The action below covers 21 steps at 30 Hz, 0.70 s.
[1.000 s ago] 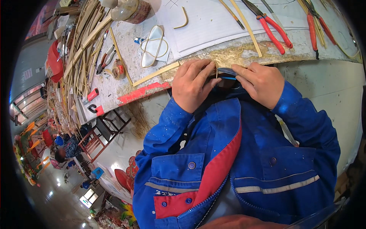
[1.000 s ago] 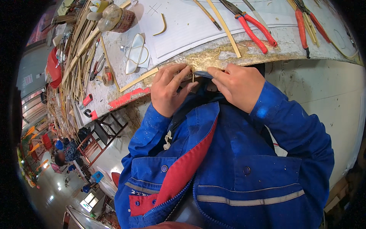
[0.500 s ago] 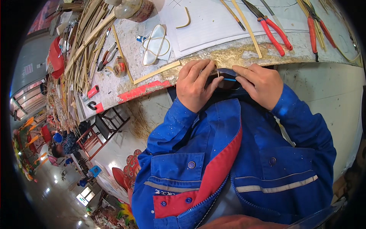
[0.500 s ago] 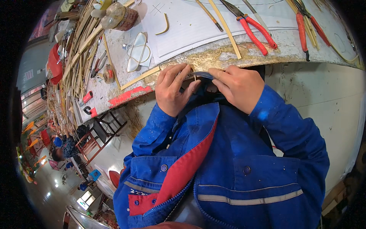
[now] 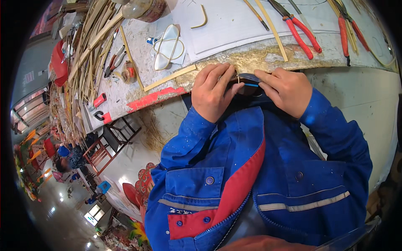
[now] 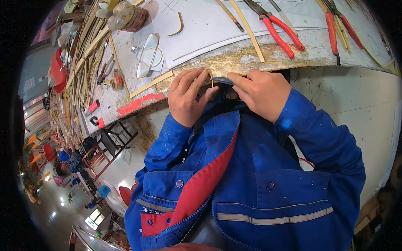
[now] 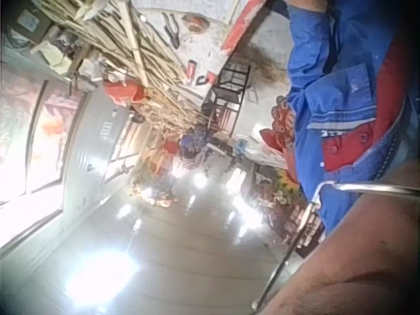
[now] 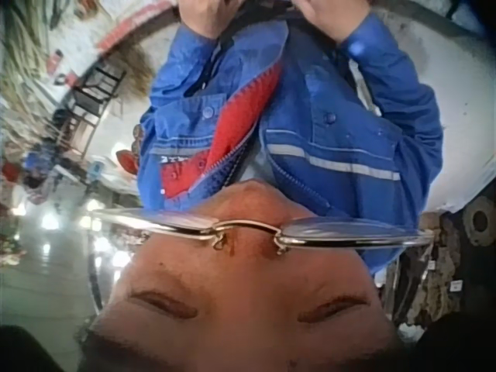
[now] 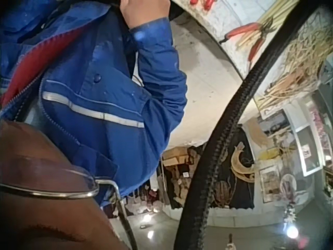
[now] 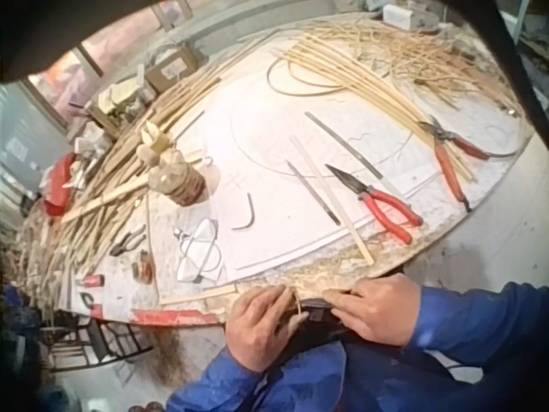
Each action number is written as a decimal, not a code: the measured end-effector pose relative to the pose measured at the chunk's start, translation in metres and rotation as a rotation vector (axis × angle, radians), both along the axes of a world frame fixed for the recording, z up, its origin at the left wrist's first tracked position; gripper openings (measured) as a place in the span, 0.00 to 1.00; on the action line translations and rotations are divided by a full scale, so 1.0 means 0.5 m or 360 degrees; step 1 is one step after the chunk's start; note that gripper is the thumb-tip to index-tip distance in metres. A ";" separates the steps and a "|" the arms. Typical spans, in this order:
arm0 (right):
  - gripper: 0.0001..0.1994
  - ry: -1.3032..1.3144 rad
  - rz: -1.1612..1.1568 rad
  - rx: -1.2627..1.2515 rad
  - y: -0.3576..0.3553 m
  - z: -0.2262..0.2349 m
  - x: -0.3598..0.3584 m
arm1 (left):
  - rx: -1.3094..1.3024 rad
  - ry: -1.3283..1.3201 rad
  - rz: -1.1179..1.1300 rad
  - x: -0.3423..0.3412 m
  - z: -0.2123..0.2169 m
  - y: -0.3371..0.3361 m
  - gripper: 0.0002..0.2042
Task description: Assembling a bamboo or reed-based craft by measuring, cutting, and joining strips.
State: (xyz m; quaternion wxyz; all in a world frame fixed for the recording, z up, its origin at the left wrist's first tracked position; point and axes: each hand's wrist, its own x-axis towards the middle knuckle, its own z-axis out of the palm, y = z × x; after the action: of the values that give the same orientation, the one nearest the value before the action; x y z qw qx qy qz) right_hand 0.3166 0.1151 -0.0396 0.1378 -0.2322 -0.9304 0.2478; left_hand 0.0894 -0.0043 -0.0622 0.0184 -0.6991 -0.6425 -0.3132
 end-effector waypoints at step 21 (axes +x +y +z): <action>0.28 0.0556 -0.0133 -0.0349 0.009 -0.003 0.025 | 0.0120 -0.0191 0.0085 0.030 0.002 -0.006 0.15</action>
State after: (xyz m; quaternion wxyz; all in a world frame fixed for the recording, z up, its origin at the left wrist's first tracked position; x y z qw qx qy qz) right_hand 0.3293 0.1195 -0.0411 0.2810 -0.2377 -0.8494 0.3782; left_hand 0.1044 -0.0072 -0.0612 0.0144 -0.6606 -0.6485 -0.3779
